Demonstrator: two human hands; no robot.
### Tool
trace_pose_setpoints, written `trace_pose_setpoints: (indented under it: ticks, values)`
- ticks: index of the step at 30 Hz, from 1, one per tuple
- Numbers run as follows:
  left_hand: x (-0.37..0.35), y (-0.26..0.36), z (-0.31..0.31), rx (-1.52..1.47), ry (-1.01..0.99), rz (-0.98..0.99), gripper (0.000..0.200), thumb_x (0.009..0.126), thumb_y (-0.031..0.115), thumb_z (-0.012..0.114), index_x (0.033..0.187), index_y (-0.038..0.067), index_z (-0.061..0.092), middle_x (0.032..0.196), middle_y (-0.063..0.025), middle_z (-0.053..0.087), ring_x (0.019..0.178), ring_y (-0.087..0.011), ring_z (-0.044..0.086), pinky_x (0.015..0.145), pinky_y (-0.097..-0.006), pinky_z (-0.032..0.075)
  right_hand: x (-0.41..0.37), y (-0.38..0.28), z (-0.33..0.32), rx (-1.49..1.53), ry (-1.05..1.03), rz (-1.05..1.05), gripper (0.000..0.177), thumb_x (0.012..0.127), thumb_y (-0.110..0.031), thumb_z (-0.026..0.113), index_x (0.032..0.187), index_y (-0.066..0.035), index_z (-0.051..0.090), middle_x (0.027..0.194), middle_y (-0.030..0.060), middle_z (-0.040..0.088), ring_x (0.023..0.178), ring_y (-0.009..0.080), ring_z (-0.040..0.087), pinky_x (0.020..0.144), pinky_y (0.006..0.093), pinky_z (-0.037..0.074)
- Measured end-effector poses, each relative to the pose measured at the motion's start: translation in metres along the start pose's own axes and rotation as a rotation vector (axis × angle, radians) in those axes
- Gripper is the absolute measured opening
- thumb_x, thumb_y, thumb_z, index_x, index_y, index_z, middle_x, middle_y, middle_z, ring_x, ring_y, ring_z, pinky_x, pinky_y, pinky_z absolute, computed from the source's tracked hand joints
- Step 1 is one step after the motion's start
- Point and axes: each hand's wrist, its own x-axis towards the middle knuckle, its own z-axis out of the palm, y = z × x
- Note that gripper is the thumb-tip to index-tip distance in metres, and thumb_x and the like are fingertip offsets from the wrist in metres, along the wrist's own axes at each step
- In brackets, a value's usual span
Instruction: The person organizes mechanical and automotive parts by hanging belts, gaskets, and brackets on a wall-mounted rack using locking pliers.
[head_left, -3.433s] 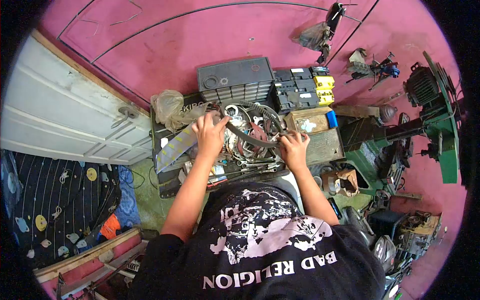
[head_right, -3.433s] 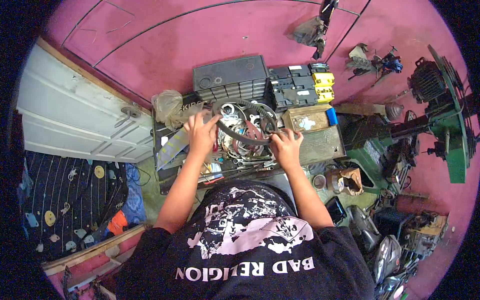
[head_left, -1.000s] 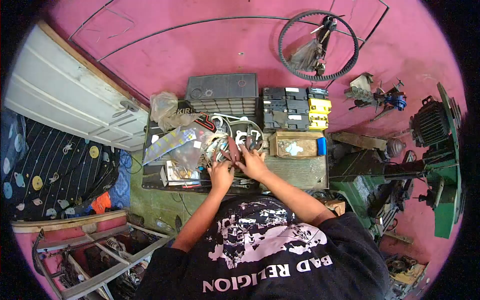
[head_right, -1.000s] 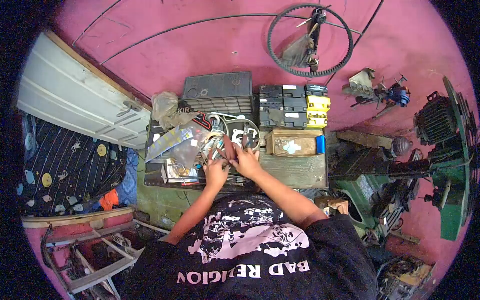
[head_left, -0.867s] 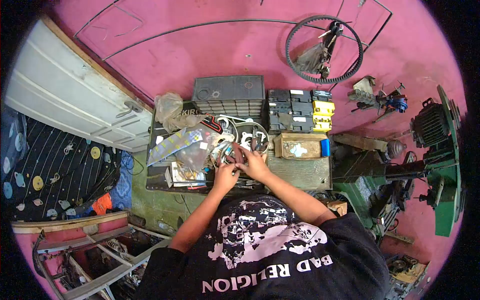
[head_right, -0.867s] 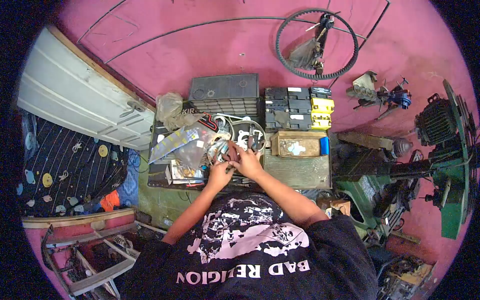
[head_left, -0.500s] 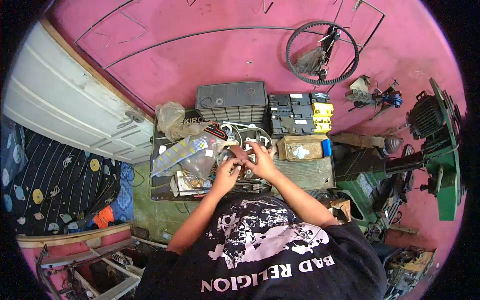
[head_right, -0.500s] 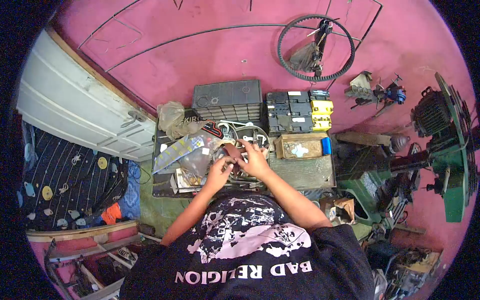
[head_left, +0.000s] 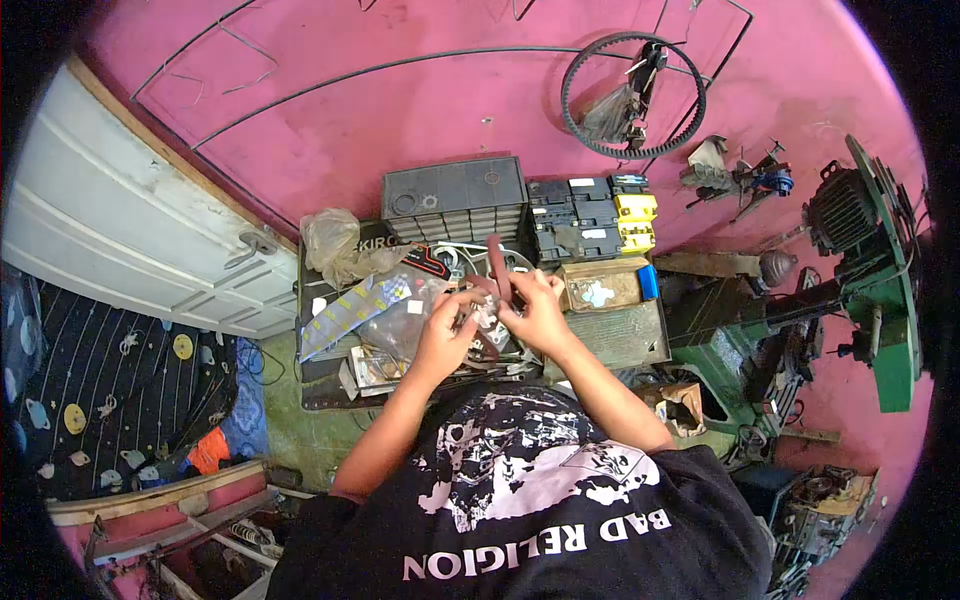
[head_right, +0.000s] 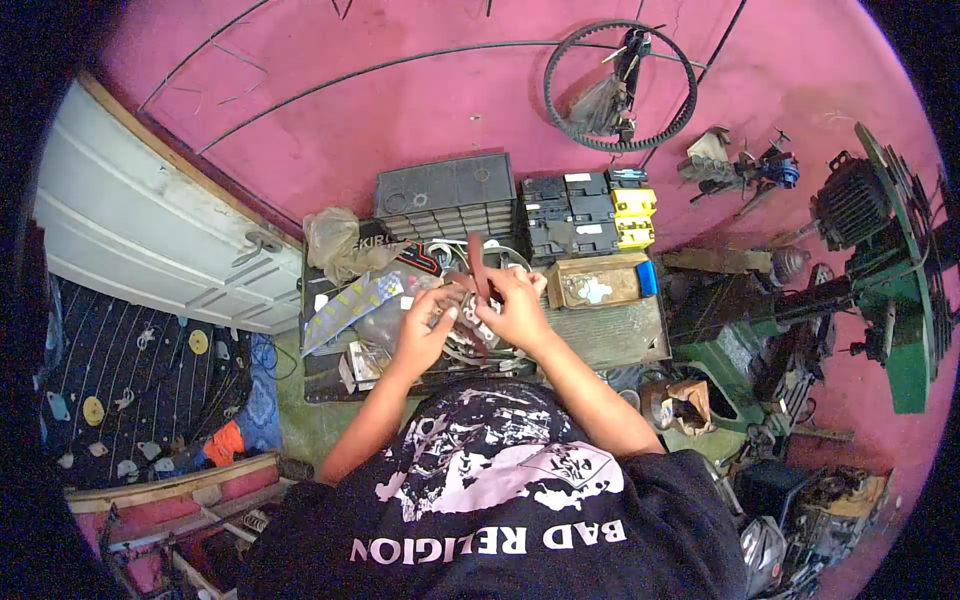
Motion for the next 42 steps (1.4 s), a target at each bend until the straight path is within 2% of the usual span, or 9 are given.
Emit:
trace_pose_setpoints:
  ticks: [5, 8, 11, 17, 21, 28, 33, 39, 42]
  values:
    - [-0.012, -0.048, -0.005, 0.183, 0.022, -0.199, 0.028, 0.092, 0.008, 0.068, 0.119, 0.006, 0.064, 0.107, -0.0103, 0.069, 0.091, -0.0216, 0.061, 0.085, -0.0345, 0.049, -0.006, 0.034, 0.011, -0.292, -0.144, 0.025, 0.037, 0.080, -0.027, 0.072, 0.117, -0.022, 0.071, 0.103, 0.0031, 0.072, 0.108, 0.0291, 0.057, 0.093, 0.0553, 0.032]
    - [-0.036, -0.080, 0.002, 0.255, 0.020, -0.455, 0.037, 0.089, 0.015, 0.073, 0.122, 0.002, 0.061, 0.107, -0.0217, 0.070, 0.095, -0.0393, 0.066, 0.083, -0.0442, 0.051, -0.032, 0.059, 0.035, -0.348, -0.382, 0.110, 0.029, 0.083, -0.034, 0.072, 0.111, -0.033, 0.075, 0.115, 0.0051, 0.068, 0.118, 0.0341, 0.053, 0.098, 0.0661, 0.030]
    - [-0.058, -0.119, 0.010, 0.336, -0.011, -0.376, 0.040, 0.088, 0.015, 0.074, 0.122, 0.000, 0.059, 0.106, -0.0234, 0.069, 0.101, -0.0413, 0.066, 0.087, -0.0454, 0.052, -0.040, 0.059, 0.043, -0.223, -0.470, 0.104, 0.032, 0.082, -0.033, 0.072, 0.113, -0.026, 0.072, 0.121, 0.0079, 0.067, 0.121, 0.0334, 0.052, 0.100, 0.0667, 0.029]
    - [-0.029, -0.046, 0.007, 0.276, 0.039, -0.194, 0.053, 0.084, 0.018, 0.077, 0.132, 0.005, 0.059, 0.122, -0.0187, 0.064, 0.109, -0.0400, 0.062, 0.095, -0.0469, 0.049, -0.014, 0.033, 0.022, -0.169, -0.470, -0.019, 0.033, 0.082, -0.031, 0.072, 0.111, -0.015, 0.070, 0.106, 0.0075, 0.072, 0.110, 0.0296, 0.060, 0.102, 0.0620, 0.029]
    - [-0.028, -0.046, 0.013, 0.501, 0.004, -0.001, 0.040, 0.083, 0.019, 0.077, 0.122, 0.016, 0.070, 0.121, -0.0097, 0.064, 0.115, -0.0326, 0.057, 0.098, -0.0445, 0.046, -0.015, 0.028, 0.020, -0.205, -0.367, -0.088, 0.029, 0.083, -0.031, 0.073, 0.108, -0.017, 0.071, 0.098, 0.0045, 0.073, 0.106, 0.0283, 0.060, 0.100, 0.0613, 0.030]
    - [-0.028, -0.040, 0.014, 0.595, -0.037, 0.044, 0.030, 0.084, 0.024, 0.075, 0.113, 0.016, 0.071, 0.121, -0.0049, 0.065, 0.111, -0.0285, 0.057, 0.096, -0.0445, 0.043, -0.018, 0.027, 0.012, -0.187, -0.098, -0.209, 0.012, 0.082, -0.031, 0.077, 0.089, -0.021, 0.075, 0.096, -0.0036, 0.070, 0.110, 0.0203, 0.057, 0.100, 0.0557, 0.029]
    - [-0.024, -0.044, 0.011, 0.584, -0.022, -0.013, 0.026, 0.085, 0.017, 0.073, 0.109, 0.012, 0.068, 0.108, -0.0066, 0.070, 0.106, -0.0299, 0.059, 0.093, -0.0452, 0.042, -0.011, 0.027, -0.004, -0.187, -0.182, -0.153, 0.010, 0.085, -0.020, 0.074, 0.094, -0.018, 0.072, 0.101, -0.0016, 0.070, 0.111, 0.0226, 0.057, 0.101, 0.0542, 0.028]
    - [-0.007, -0.055, -0.023, 0.654, 0.021, -0.097, 0.024, 0.084, 0.017, 0.075, 0.106, 0.010, 0.069, 0.104, -0.0081, 0.072, 0.103, -0.0317, 0.061, 0.090, -0.0458, 0.042, 0.007, 0.066, -0.044, -0.243, 0.151, -0.055, 0.008, 0.090, -0.018, 0.068, 0.097, -0.015, 0.068, 0.095, 0.0030, 0.068, 0.101, 0.0269, 0.058, 0.097, 0.0497, 0.029]
    - [0.002, -0.056, -0.024, 0.482, 0.077, -0.035, 0.026, 0.082, 0.018, 0.079, 0.106, 0.009, 0.072, 0.105, -0.0082, 0.073, 0.101, -0.0321, 0.062, 0.091, -0.0451, 0.044, 0.001, 0.076, -0.046, -0.212, 0.091, -0.021, 0.015, 0.090, -0.022, 0.069, 0.103, -0.014, 0.066, 0.100, 0.0044, 0.067, 0.103, 0.0271, 0.056, 0.097, 0.0493, 0.029]
